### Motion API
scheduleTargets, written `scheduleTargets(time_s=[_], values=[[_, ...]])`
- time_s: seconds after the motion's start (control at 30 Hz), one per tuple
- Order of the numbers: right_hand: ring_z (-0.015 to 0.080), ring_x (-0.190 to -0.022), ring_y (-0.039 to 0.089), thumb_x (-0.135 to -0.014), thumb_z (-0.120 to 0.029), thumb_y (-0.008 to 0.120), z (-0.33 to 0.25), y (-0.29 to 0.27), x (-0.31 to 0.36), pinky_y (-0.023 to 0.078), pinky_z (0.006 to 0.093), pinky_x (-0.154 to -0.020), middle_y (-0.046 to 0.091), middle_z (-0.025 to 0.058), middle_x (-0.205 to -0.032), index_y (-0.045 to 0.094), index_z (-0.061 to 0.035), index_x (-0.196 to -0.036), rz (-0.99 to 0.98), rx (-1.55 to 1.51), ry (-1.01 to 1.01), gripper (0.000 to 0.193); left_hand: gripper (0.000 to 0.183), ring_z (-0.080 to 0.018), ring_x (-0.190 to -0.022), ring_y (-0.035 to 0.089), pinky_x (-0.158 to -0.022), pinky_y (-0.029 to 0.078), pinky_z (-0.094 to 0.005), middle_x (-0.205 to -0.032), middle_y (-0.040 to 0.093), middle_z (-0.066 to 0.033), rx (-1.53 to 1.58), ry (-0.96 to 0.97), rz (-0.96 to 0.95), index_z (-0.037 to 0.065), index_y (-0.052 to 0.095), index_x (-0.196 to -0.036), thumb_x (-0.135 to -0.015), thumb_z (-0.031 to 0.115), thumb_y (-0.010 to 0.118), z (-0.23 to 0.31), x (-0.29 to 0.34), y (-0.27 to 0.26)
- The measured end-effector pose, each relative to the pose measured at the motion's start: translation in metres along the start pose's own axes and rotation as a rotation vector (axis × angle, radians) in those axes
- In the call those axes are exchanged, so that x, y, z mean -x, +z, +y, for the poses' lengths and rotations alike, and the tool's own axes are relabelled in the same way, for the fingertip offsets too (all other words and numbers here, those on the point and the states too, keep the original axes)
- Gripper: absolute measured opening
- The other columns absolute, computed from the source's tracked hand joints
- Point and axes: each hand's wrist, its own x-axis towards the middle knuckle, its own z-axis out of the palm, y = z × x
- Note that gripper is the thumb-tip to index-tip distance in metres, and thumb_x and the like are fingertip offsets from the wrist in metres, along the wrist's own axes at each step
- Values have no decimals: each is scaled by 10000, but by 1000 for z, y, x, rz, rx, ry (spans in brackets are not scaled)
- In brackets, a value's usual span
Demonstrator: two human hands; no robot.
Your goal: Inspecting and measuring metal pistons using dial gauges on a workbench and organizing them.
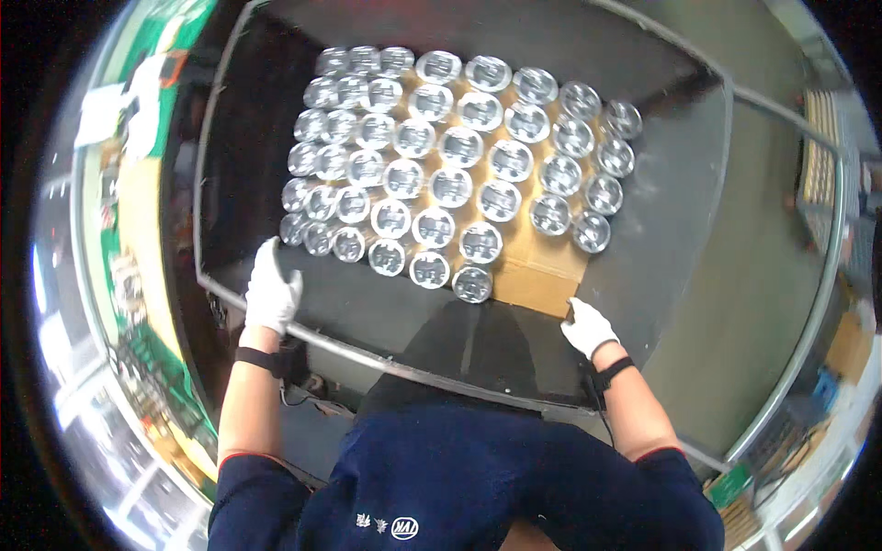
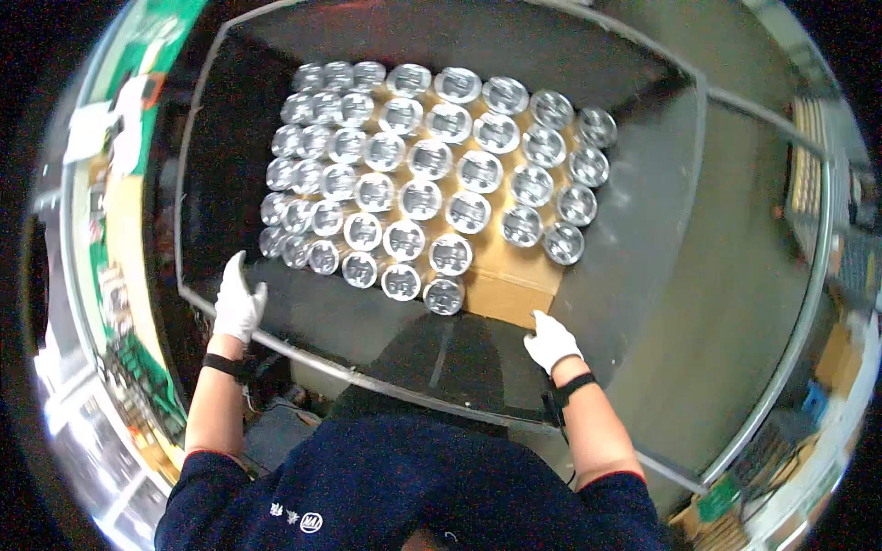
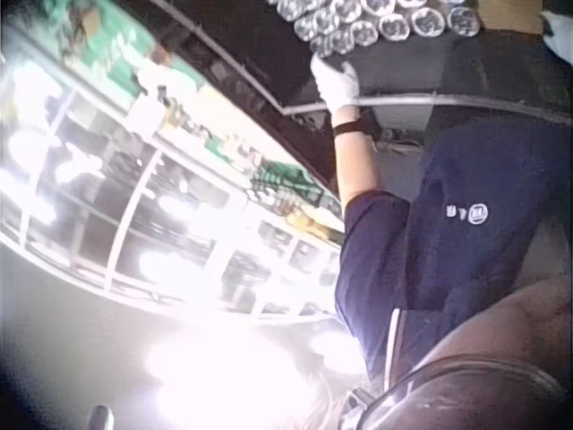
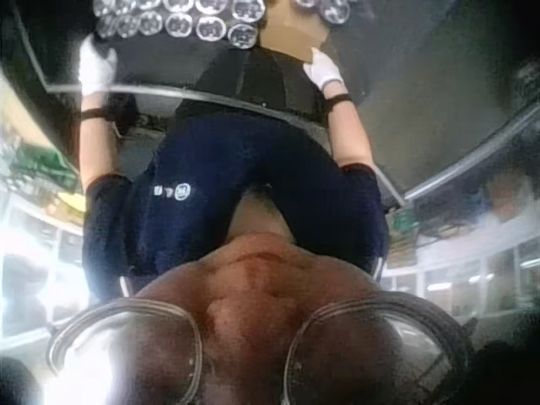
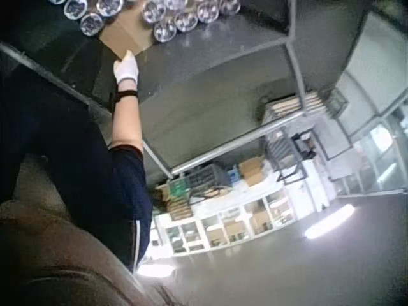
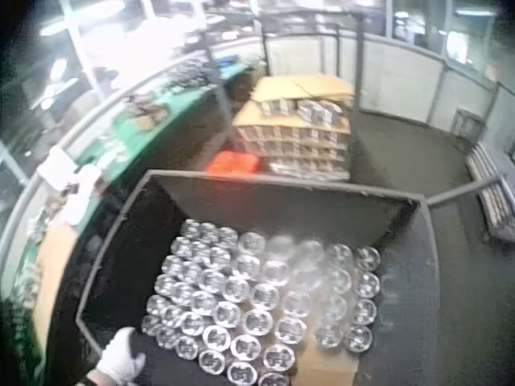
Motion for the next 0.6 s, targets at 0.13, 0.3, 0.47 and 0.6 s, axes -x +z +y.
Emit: scheduleTargets(time_s=[0.13,0.3,0.47,0.6], values=[[378,-1159,594,-842,-279,646,-43,-18,34,479,437,-996,629,222,-1235,534,-59,-1336,114,35,-23,553,658,-392,-1295,481,-1094,399,-434,-1409,490,-232,3,-251,96,19,416,-1418,-824,124,678,-98,53,-73],[378,-1116,613,-836,-263,674,-119,-29,68,496,439,-962,645,225,-1188,547,-57,-1312,260,21,-79,534,645,-400,-1291,482,-1091,399,-448,-1388,500,-245,-234,-425,160,14,425,-1415,-834,162,661,-262,106,-105],[393,-1114,615,-831,-236,674,-207,0,97,498,441,-958,651,217,-1186,558,-59,-1296,398,119,-184,511,522,-417,-1192,537,-1009,447,-448,-1268,579,-268,-224,-291,421,-13,553,-1286,-868,291,617,-477,109,-129],[372,-1080,638,-815,-186,675,-286,31,117,509,432,-936,659,232,-1153,579,-56,-1277,332,266,-139,490,546,-421,-1188,541,-1009,431,-460,-1252,577,-269,-206,-602,510,13,531,-1303,-861,324,613,-586,37,-176]])
